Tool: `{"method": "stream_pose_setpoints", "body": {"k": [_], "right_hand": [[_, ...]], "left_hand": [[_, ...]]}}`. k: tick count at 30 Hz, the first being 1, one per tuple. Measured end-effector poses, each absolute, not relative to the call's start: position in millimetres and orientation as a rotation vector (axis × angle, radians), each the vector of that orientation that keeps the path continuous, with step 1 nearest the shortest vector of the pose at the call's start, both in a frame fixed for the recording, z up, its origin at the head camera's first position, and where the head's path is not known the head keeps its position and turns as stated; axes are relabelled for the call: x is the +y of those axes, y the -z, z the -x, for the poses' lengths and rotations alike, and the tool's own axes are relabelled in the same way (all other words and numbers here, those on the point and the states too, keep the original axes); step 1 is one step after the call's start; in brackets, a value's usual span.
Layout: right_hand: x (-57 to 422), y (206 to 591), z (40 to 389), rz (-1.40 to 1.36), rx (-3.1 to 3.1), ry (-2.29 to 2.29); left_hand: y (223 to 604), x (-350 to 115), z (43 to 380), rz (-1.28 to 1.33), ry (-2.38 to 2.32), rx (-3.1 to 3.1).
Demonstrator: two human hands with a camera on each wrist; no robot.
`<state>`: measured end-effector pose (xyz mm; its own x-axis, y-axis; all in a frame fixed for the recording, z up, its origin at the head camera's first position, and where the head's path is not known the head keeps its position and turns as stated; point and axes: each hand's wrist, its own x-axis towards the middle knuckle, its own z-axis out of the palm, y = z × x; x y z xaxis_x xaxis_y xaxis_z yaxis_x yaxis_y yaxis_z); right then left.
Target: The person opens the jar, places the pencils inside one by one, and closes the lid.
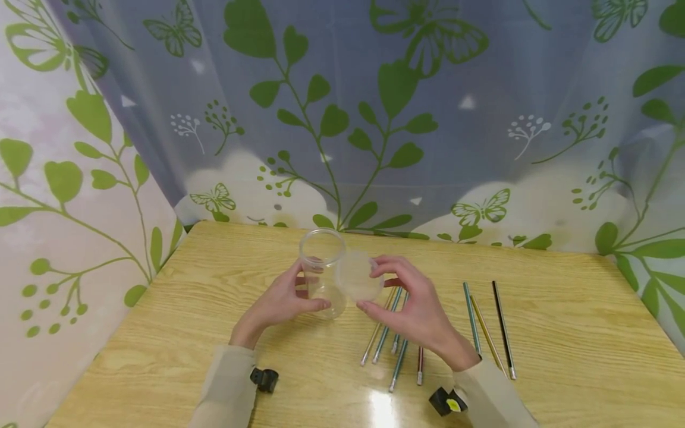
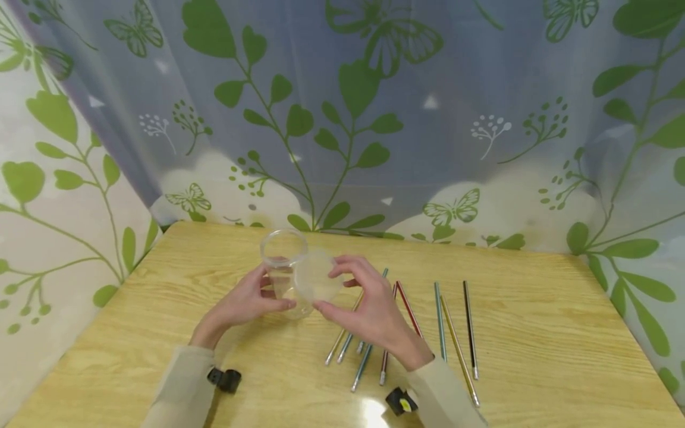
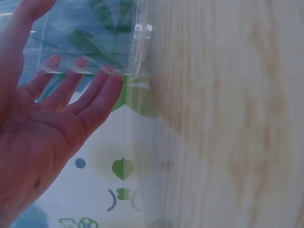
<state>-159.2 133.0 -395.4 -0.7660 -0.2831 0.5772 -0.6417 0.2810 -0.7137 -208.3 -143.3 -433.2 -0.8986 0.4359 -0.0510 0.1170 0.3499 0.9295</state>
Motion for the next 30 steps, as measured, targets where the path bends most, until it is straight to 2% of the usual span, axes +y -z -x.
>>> {"method": "stream_pose_setpoints", "body": {"k": [30], "right_hand": [[141,430,135,-1.096,-2.423,-1.211]], "left_hand": [[433,-144,208,-0.486,-1.568,2.337]]}}
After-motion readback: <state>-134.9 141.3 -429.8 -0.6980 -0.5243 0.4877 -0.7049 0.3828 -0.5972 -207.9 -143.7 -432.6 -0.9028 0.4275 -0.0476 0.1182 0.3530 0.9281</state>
